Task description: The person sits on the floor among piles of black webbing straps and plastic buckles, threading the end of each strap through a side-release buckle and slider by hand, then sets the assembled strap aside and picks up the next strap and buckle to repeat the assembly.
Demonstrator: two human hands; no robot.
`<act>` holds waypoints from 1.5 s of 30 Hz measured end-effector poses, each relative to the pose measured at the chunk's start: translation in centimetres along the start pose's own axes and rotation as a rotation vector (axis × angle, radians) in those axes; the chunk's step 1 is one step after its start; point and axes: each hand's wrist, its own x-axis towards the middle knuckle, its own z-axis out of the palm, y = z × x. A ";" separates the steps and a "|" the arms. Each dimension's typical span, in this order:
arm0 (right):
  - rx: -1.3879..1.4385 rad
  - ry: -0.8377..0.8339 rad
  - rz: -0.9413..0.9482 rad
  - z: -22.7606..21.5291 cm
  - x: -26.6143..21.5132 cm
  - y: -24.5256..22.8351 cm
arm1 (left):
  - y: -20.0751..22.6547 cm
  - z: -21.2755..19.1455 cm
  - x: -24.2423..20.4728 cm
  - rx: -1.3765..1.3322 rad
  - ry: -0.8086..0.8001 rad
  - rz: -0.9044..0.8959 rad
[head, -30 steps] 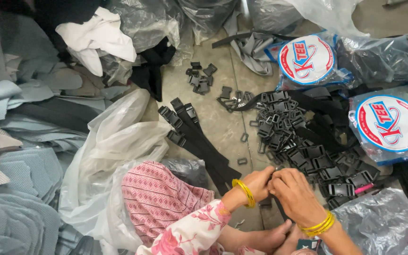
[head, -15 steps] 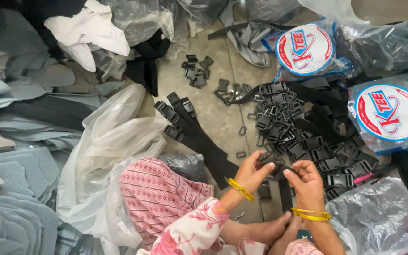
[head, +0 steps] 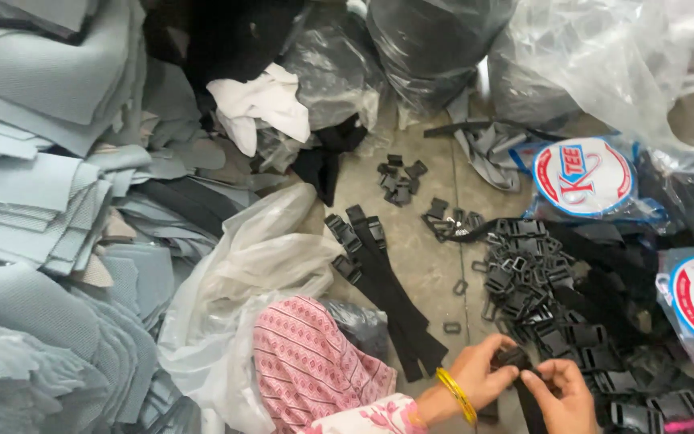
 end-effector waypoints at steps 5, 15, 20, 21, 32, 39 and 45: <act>0.123 0.028 0.022 -2.0 0.7 4.7 | -8.1 1.6 1.8 -0.421 -0.284 -0.073; -0.082 -0.201 -0.169 1.8 -2.0 -4.4 | -8.2 1.8 2.6 -0.338 -0.286 -0.174; -0.681 0.023 -0.442 4.7 -5.4 -14.4 | -5.8 2.5 1.0 -0.355 -0.116 -0.032; -0.680 0.018 -0.436 4.8 -5.6 -14.4 | -5.4 2.2 1.0 -0.355 -0.115 -0.039; -0.493 0.042 -0.202 5.1 -4.7 -10.8 | -5.4 -1.7 3.0 -0.394 0.062 0.075; -0.065 -0.398 0.238 9.7 -5.9 -4.3 | -12.0 -22.9 9.2 -0.068 0.446 0.056; -0.140 -0.502 0.243 11.3 -4.8 -1.5 | -18.7 -34.2 10.8 0.319 0.646 0.059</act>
